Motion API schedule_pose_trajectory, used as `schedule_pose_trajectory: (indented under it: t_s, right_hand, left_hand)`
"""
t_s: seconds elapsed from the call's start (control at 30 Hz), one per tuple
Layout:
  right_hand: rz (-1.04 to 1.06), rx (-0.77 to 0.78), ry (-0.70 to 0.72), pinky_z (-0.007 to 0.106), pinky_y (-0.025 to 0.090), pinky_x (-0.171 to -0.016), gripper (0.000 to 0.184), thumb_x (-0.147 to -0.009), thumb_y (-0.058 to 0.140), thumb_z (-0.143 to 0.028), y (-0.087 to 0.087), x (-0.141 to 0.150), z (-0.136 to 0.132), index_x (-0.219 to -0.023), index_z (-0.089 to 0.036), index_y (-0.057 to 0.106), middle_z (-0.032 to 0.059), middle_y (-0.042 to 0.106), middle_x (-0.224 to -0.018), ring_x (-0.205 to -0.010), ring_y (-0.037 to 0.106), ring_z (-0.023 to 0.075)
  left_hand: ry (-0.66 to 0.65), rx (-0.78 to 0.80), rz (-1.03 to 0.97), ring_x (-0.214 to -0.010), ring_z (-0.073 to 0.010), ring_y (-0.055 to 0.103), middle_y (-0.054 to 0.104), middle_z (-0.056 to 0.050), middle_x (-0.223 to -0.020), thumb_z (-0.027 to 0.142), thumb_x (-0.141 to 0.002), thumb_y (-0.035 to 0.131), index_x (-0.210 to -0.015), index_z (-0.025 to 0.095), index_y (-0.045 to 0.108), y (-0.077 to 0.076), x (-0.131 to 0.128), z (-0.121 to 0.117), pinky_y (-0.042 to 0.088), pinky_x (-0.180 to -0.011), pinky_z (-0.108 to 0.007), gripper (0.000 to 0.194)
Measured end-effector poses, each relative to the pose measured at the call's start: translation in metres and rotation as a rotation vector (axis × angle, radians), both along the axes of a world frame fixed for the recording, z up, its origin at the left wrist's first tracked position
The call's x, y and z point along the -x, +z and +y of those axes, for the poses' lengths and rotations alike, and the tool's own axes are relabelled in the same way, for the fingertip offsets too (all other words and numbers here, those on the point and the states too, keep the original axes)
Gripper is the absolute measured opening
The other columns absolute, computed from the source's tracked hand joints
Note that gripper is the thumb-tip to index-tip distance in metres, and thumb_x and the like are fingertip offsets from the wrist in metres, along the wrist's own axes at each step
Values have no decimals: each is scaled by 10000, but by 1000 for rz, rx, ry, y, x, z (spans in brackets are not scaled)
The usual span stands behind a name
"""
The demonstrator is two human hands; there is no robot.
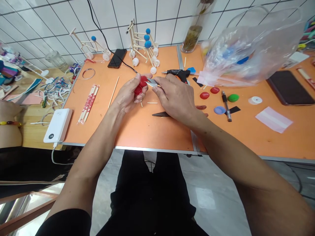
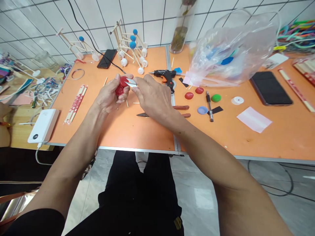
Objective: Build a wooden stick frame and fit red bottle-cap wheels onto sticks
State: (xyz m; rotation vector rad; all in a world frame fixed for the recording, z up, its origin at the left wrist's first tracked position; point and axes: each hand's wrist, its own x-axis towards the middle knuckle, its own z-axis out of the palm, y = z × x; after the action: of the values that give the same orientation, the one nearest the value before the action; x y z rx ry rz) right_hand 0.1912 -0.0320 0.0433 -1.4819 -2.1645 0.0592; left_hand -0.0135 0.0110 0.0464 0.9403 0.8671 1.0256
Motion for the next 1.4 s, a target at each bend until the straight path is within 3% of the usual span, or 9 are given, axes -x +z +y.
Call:
schedule_pose_trajectory:
  t_s: [0.27,0.4,0.6,0.83,1.03,1.23,1.4]
  right_hand:
    - [-126,-49,-40,349,495,-777,475,-1288,421,-404,6,2,-5,-1584,-279,770,123,811,-1332,-1072,765,299]
    - [-219,1,-63,365,448,-725,481,-1297,425,-397,12,3,-8,-1618,-252,753,137,797,-1388,-1063,767,296]
    - [-109,-23,-12,370,513,-861,466,-1296,394,-407,2,1,-5,-1522,-236,763,146,766,-1288,-1129,743,311]
    - [-70,31,-12,362,478,-799,463,-1278,424,-416,7,2,-6,-1498,-252,796,130,787,-1227,-1063,727,301]
    - [-291,17,-83,399,417,-705,545,-1244,407,-284,10,9,-11,-1702,-243,699,182,788,-1409,-926,738,308]
    - [83,60,14,389,453,-803,373,-1212,505,-332,3,7,-5,-1315,-244,853,126,813,-1154,-966,713,294]
    - [512,285,125,350,402,-744,252,-1149,630,-274,11,6,2,-943,-232,770,21,674,-838,-802,595,209]
  left_hand:
    - [11,19,21,-424,-31,458,640,43,-689,640,-1193,698,-1170,168,812,0,-1,0,262,-401,-157,486]
    - [-3,-11,21,-429,-28,452,637,44,-689,644,-1182,717,-1109,169,804,-1,-1,0,261,-402,-156,488]
    - [5,-44,79,-432,-32,426,614,51,-680,682,-1169,717,-1101,177,788,-2,-3,-1,268,-413,-163,515]
    - [42,-207,212,-484,-47,409,591,54,-713,727,-1133,743,-1036,197,742,-8,-5,-2,245,-456,-189,538]
    - [62,-303,281,-522,-78,386,571,41,-735,828,-1071,753,-1012,226,732,-11,-9,-6,227,-481,-248,606]
    - [90,-381,256,-537,-89,396,588,25,-742,910,-994,783,-1027,238,759,-21,-9,-2,233,-501,-269,674]
    - [129,-382,264,-558,-102,439,609,22,-731,916,-936,844,-1044,255,768,-25,-9,-1,253,-506,-273,675]
